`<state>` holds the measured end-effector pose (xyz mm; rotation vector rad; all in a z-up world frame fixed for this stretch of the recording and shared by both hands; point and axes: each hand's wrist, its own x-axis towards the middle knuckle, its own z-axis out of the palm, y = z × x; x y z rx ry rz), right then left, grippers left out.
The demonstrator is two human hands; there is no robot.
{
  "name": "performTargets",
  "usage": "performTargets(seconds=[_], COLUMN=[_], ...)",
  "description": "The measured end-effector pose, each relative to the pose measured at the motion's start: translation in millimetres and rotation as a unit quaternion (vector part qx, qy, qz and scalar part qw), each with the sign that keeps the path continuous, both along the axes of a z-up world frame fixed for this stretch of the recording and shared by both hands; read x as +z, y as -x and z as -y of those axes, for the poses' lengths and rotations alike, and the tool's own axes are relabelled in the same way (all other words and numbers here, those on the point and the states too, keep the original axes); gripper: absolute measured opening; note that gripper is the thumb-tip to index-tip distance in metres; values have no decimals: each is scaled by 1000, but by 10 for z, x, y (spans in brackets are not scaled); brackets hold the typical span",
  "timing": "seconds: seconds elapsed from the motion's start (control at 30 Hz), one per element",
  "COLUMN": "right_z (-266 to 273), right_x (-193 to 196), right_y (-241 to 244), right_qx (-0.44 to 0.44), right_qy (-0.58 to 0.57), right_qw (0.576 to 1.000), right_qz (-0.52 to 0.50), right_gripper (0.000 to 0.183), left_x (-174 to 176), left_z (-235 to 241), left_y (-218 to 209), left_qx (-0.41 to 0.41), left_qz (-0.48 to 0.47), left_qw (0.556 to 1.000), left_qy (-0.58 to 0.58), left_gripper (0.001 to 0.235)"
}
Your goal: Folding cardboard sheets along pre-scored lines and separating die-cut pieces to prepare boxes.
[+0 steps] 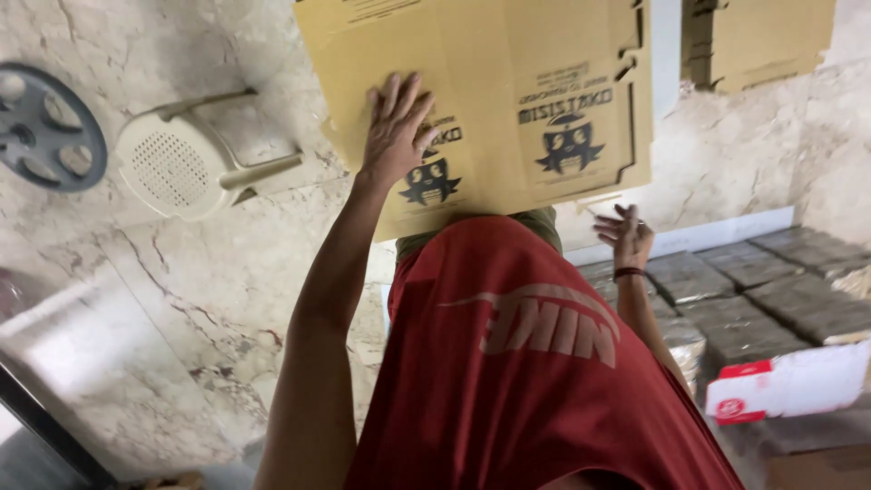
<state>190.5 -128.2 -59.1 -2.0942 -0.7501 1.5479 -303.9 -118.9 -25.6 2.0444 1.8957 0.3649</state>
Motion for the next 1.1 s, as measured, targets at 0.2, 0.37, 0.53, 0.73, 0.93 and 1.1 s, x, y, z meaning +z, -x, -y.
performTargets(seconds=[0.2, 0.37, 0.53, 0.73, 0.93, 1.1], right_z=[962, 1177, 1202, 1284, 1354, 1288], right_x=[522, 1411, 1366, 704, 392, 406], right_y=[1380, 1837, 2090, 2711, 3034, 2847], right_qx=[-172, -157, -179, -37, -112, -207], right_qy=[45, -18, -14, 111, -19, -20], right_qw=[957, 815, 788, 979, 974, 956], right_qz=[-229, -557, -589, -169, -194, -206], right_gripper=[67, 85, 94, 66, 32, 22], left_x=[-64, 55, -119, -180, -350, -390], left_z=[620, 655, 619, 577, 592, 614], left_y=[322, 361, 372, 252, -40, -380], left_qx=[-43, -86, -107, -99, -164, -118], left_qz=[-17, -58, -89, -117, -142, -120], left_qw=[991, 972, 968, 963, 960, 971], left_qy=[126, 211, 211, 222, 180, 168], left_gripper=[79, 91, 96, 108, 125, 115])
